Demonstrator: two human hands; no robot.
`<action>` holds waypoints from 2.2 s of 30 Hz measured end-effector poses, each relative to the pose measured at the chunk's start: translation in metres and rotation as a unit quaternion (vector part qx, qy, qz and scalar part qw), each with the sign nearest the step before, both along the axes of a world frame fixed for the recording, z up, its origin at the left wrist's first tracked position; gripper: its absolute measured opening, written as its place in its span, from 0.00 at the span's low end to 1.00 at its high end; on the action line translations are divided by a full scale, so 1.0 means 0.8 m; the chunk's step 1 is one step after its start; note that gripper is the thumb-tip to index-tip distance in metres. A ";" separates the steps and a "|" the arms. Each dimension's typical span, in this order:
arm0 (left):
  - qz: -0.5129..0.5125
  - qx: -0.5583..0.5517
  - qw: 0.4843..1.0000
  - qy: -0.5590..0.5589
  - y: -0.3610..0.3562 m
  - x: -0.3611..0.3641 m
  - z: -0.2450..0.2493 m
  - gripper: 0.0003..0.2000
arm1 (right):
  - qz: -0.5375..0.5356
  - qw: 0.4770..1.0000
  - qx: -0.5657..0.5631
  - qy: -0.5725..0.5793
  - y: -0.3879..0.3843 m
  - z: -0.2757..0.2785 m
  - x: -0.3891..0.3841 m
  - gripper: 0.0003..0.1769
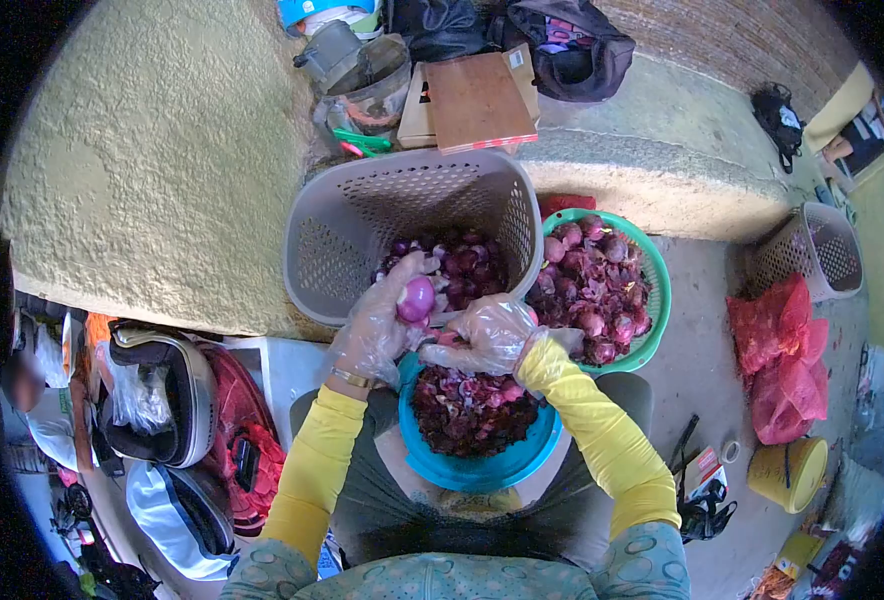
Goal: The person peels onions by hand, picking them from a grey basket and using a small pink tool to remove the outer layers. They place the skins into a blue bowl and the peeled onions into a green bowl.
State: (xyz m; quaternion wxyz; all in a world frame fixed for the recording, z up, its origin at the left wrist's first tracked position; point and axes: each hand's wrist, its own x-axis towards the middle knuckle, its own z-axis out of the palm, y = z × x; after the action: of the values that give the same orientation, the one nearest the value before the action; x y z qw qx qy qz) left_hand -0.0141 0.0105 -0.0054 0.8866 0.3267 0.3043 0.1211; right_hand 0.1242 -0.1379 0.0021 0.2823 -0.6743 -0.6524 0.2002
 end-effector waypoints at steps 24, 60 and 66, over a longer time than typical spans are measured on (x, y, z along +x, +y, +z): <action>0.070 -0.122 0.983 -0.115 0.015 0.005 -0.016 0.13 | 0.160 0.977 -0.116 -0.078 -0.005 0.020 -0.001 0.41; -0.064 -0.032 0.993 -0.092 -0.007 0.001 -0.006 0.18 | -0.178 0.981 0.053 0.050 0.005 -0.005 0.005 0.26; -0.047 -0.018 0.996 -0.075 -0.013 0.006 0.003 0.21 | -0.166 0.983 0.048 0.056 0.006 -0.008 0.002 0.25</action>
State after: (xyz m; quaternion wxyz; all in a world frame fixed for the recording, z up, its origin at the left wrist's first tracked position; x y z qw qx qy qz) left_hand -0.0094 0.0001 -0.0033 0.9173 0.3148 0.2230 0.0983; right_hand 0.1257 -0.1331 -0.0040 0.3793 -0.7469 -0.5232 0.1565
